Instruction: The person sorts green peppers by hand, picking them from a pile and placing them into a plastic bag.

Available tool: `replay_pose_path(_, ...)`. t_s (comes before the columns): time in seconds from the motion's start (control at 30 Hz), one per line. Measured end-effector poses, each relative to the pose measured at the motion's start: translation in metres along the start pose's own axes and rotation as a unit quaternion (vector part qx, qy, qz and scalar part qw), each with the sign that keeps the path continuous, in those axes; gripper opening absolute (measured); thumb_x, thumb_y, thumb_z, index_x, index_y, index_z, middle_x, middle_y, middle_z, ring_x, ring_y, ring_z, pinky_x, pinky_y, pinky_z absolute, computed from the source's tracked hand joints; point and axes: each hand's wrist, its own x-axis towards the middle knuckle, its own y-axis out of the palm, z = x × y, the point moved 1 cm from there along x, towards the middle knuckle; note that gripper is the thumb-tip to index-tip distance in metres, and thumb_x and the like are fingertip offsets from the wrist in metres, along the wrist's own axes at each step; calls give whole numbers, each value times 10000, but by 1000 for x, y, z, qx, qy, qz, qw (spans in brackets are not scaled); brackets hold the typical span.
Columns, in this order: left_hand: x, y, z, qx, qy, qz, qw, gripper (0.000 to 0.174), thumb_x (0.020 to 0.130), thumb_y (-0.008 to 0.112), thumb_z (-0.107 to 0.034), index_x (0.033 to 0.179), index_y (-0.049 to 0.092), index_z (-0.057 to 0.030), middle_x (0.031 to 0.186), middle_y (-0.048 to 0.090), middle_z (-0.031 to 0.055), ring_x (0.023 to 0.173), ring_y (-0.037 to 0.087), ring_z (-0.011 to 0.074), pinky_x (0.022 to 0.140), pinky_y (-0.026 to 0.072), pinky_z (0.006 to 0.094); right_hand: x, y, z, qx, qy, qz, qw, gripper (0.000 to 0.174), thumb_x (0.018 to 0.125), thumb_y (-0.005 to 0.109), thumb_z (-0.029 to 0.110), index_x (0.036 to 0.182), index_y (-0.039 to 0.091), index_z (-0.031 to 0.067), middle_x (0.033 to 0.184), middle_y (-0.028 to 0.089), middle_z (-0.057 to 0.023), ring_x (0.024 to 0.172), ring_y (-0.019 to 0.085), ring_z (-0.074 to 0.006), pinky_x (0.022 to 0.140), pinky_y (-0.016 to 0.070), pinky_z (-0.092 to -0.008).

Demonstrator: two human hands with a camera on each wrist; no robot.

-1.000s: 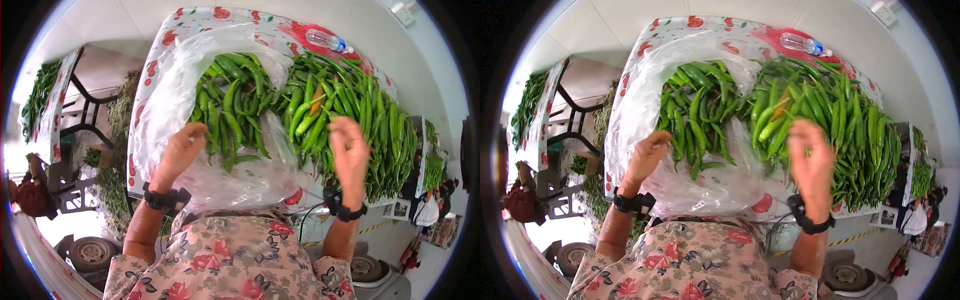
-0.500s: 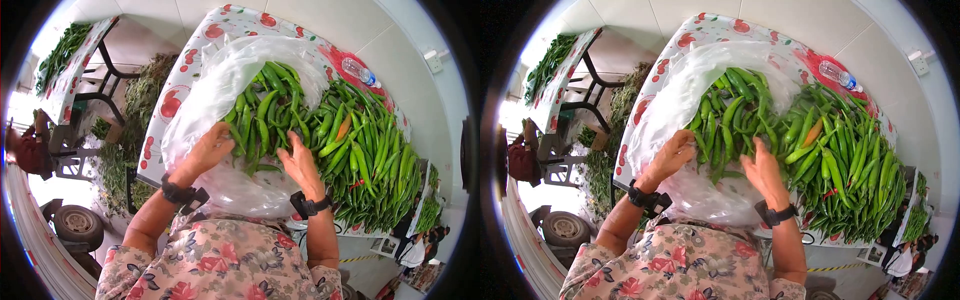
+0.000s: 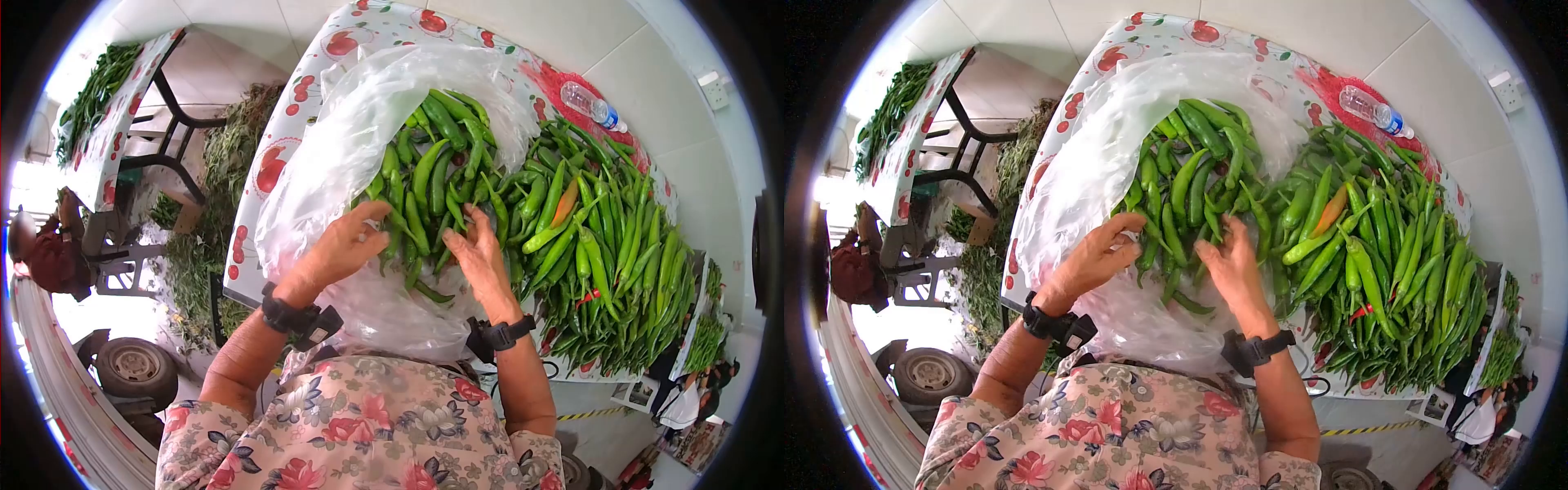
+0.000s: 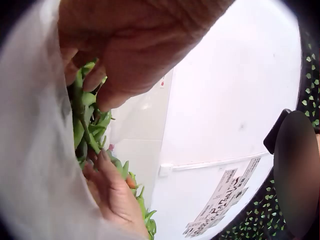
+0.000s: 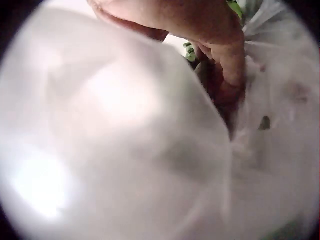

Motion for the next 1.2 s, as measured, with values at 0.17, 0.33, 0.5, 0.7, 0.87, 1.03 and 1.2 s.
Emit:
replay_pose_path(0.17,6,10,3,19,14,-22,999,447,865,564,-136,1275,460,8,1070,569,117,883,585,159,771,487,302,10,5,-2,-40,2,18,999,671,804,676,90,1349,316,-60,1095,605,-165,967,597,-189,840,478,-293)
replay_pose_path(0.33,-4,8,-9,-64,-25,17,997,441,871,562,-129,1279,453,-2,1041,565,104,867,583,143,717,494,280,-7,12,14,5,29,63,998,697,770,670,55,1359,311,-49,1116,603,-157,989,597,-190,854,474,-294)
replay_pose_path(0.5,-14,4,-4,-64,-98,67,991,358,883,540,-110,1219,488,1,1028,563,76,851,584,128,708,500,264,-11,6,-12,-109,-72,75,989,684,767,648,16,1356,306,-46,1218,549,-162,1074,558,-198,898,457,-299)
replay_pose_path(0.7,-30,-6,23,47,-38,51,997,336,900,555,-139,1205,487,-17,1084,564,83,927,573,136,726,511,273,-14,8,-11,108,10,62,992,599,842,637,63,1346,338,-60,1250,524,-165,1087,541,-186,912,451,-290)
replay_pose_path(0.87,-28,-4,10,-214,-142,-22,966,576,919,572,-326,1334,360,13,1123,553,107,948,580,182,756,526,313,0,11,-10,83,48,70,993,625,843,674,118,1337,350,-88,1274,499,-190,1090,542,-209,907,457,-299)
replay_pose_path(1.03,-27,0,11,-255,-152,-44,954,632,926,549,-372,1353,344,46,1132,554,110,959,579,184,752,530,318,4,14,-26,-57,-39,80,994,688,794,715,165,1329,361,-84,1306,408,-220,1159,503,-288,960,440,-336)
replay_pose_path(1.2,-19,-1,20,-273,-190,7,943,593,916,569,-350,1322,401,48,1138,556,109,968,578,183,755,532,322,1,20,-21,-16,-21,79,997,706,778,722,156,1336,354,-71,1294,444,-191,1182,491,-265,984,418,-344)
